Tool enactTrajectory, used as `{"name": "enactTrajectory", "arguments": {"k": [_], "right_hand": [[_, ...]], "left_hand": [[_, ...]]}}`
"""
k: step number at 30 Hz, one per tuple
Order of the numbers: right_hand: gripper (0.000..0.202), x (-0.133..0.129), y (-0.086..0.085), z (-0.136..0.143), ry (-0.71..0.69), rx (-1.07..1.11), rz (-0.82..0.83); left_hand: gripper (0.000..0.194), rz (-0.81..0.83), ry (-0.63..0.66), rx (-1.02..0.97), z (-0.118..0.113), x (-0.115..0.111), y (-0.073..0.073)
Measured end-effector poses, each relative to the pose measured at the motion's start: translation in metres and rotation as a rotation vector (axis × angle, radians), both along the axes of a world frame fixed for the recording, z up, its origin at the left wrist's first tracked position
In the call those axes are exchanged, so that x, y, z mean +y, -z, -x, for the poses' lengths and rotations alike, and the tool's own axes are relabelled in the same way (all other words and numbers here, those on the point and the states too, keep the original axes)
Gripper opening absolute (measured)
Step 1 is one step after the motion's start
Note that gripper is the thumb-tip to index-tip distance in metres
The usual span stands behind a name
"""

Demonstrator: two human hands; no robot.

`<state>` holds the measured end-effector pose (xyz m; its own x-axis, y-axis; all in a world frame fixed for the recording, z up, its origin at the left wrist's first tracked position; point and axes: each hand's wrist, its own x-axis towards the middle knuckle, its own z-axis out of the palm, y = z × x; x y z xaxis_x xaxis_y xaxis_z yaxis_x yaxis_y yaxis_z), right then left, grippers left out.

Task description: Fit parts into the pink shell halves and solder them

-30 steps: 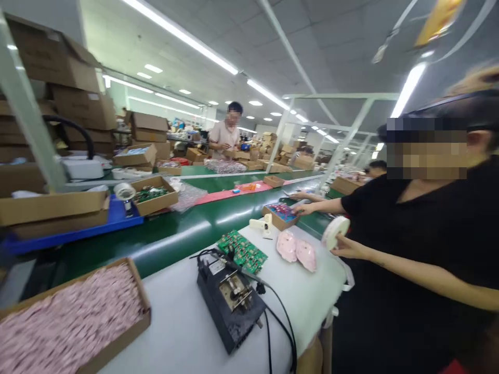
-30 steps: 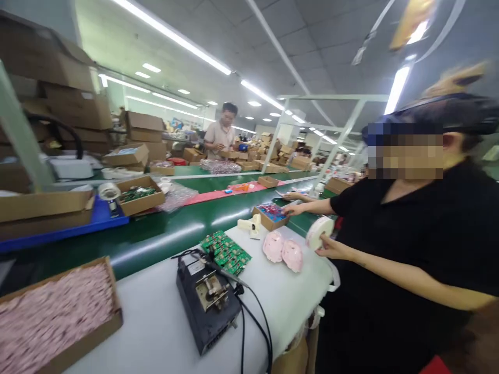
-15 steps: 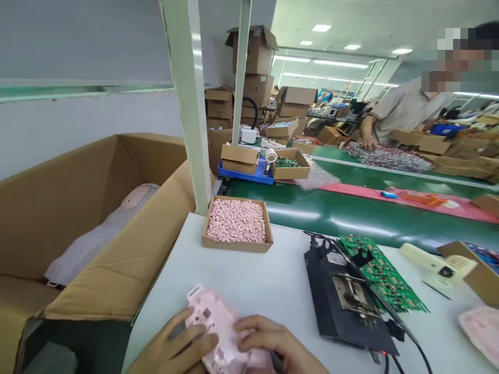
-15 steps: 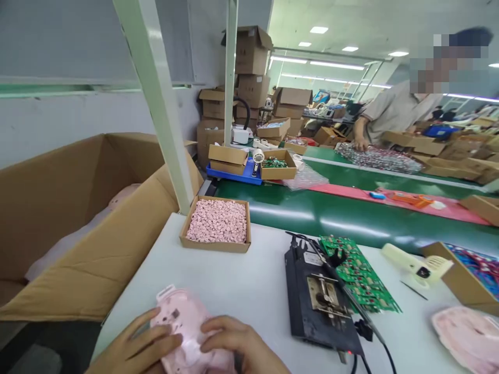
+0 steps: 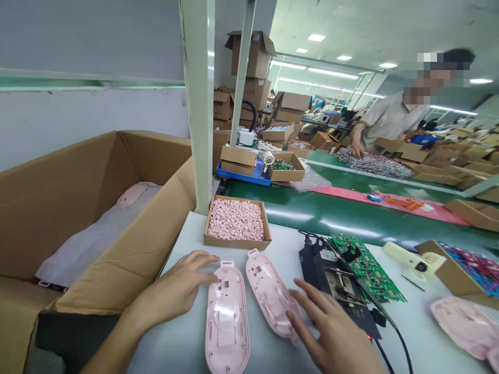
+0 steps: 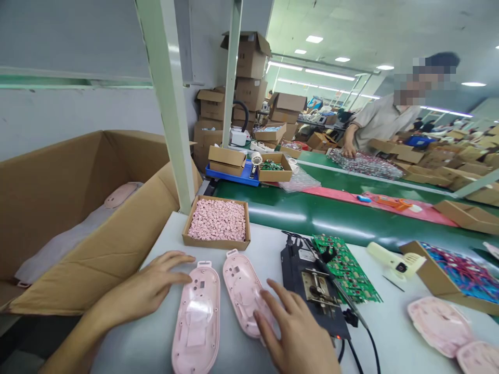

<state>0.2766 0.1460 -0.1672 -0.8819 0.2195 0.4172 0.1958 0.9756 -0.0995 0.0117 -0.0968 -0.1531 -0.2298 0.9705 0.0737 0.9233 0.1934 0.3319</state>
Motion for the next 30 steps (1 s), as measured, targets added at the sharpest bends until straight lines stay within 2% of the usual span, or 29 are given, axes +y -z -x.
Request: {"name": "enactTrajectory", "arguments": {"k": [3, 5, 6, 9, 11, 13, 15, 18, 20, 23, 25, 27, 30], "right_hand": [[0.032, 0.007, -0.046, 0.050, 0.051, -0.031, -0.047], [0.033, 0.015, -0.066, 0.101, 0.046, -0.218, 0.051], [0.032, 0.019, -0.071, 0.127, 0.014, -0.256, 0.066], [0.019, 0.027, -0.066, 0.192, -0.099, -0.345, 0.084], [0.016, 0.029, -0.053, 0.216, -0.133, -0.378, 0.092], [0.018, 0.032, -0.041, 0.227, -0.147, -0.387, 0.101], [0.019, 0.034, -0.035, 0.229, -0.156, -0.376, 0.114], [0.019, 0.039, -0.039, 0.221, -0.170, -0.326, 0.144], [0.023, 0.040, -0.046, 0.205, -0.173, -0.270, 0.173], [0.025, 0.035, -0.045, 0.162, -0.179, -0.191, 0.230], [0.023, 0.027, -0.033, 0.127, -0.195, -0.140, 0.271], [0.021, 0.020, -0.012, 0.098, -0.222, -0.078, 0.291], [0.020, 0.014, 0.022, 0.079, -0.244, -0.045, 0.272]], "left_hand": [[0.033, 0.032, -0.135, 0.092, 0.013, 0.043, -0.026], [0.026, 0.047, -0.197, 0.161, 0.023, 0.081, -0.035], [0.023, 0.057, -0.215, 0.182, 0.029, 0.099, -0.037], [0.013, 0.106, -0.283, 0.202, 0.042, 0.135, -0.032], [0.016, 0.124, -0.334, 0.196, 0.048, 0.144, -0.026], [0.018, 0.107, -0.350, 0.180, 0.052, 0.145, -0.021], [0.018, 0.062, -0.327, 0.153, 0.054, 0.141, -0.019], [0.013, -0.034, -0.296, 0.091, 0.053, 0.130, -0.022], [0.012, -0.108, -0.315, 0.030, 0.050, 0.117, -0.025], [0.017, -0.223, -0.352, -0.090, 0.042, 0.086, -0.026], [0.019, -0.289, -0.336, -0.183, 0.032, 0.063, -0.021], [0.020, -0.327, -0.280, -0.280, 0.021, 0.045, -0.012], [0.021, -0.331, -0.168, -0.400, 0.007, 0.032, 0.009]]}}
